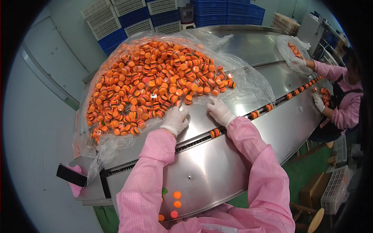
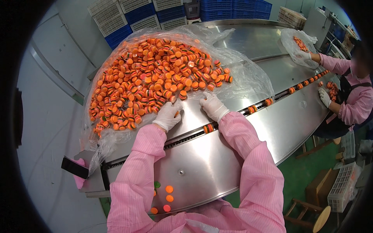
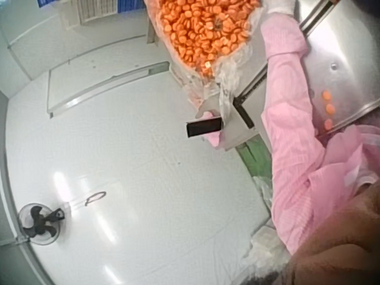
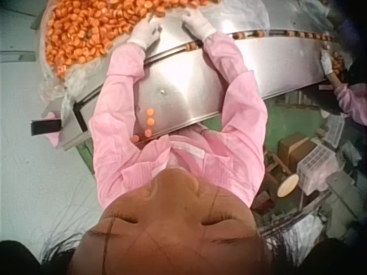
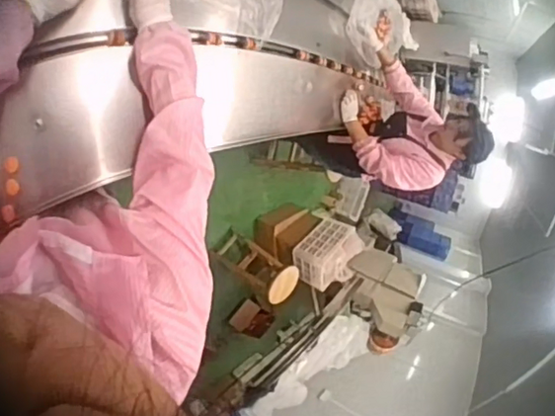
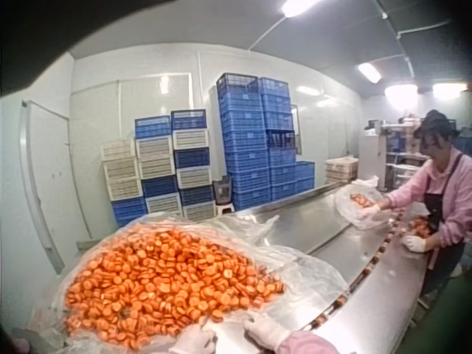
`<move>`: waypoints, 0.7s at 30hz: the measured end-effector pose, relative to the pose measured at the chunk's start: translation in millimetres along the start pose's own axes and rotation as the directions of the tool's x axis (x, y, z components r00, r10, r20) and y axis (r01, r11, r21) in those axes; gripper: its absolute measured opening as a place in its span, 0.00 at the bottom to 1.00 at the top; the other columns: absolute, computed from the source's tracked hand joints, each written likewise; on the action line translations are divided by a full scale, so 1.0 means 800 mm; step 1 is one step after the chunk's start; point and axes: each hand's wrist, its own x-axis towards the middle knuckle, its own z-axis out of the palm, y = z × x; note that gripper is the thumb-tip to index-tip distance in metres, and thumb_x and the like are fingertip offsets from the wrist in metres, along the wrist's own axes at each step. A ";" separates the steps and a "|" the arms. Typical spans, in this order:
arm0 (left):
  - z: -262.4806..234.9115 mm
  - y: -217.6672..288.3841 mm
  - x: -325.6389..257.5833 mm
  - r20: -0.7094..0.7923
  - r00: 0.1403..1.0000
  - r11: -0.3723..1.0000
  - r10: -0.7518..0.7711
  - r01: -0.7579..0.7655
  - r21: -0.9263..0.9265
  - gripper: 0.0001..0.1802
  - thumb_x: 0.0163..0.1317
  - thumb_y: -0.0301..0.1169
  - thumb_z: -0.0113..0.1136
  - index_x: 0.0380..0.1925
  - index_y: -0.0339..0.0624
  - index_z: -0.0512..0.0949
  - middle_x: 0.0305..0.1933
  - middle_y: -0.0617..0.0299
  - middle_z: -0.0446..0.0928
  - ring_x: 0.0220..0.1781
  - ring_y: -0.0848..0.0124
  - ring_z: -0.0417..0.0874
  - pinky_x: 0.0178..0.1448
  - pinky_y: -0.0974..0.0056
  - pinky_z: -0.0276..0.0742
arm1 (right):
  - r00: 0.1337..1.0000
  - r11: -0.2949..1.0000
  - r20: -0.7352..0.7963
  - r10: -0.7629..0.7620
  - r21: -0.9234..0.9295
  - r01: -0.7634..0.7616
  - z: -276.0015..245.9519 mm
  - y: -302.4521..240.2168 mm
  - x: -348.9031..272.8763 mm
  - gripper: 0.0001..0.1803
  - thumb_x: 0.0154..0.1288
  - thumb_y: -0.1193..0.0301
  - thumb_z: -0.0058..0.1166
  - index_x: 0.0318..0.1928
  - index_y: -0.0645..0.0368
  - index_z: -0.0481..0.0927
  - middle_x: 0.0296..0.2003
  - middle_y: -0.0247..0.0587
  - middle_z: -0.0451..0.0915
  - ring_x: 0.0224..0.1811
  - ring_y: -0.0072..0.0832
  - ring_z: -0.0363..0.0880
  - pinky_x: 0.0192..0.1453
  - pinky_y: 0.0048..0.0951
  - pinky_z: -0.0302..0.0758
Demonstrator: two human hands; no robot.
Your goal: The person picks up small orange and green circular candy pieces from a large plastic bag and places them into slots on a moving conveyor belt. The person uses both hands to continuously feed the belt with the candy pieces, ensuring they are aligned in the track.
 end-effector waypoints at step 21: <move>0.009 0.071 -0.102 0.124 0.990 0.998 0.068 -0.067 -0.014 0.19 0.53 0.43 0.59 0.35 0.39 0.70 0.37 0.51 0.68 0.39 0.55 0.76 0.38 0.54 0.76 | 0.915 0.916 0.066 0.398 -0.085 -0.393 -0.062 0.010 0.002 0.14 0.58 0.65 0.48 0.43 0.56 0.72 0.34 0.51 0.74 0.41 0.45 0.75 0.42 0.41 0.72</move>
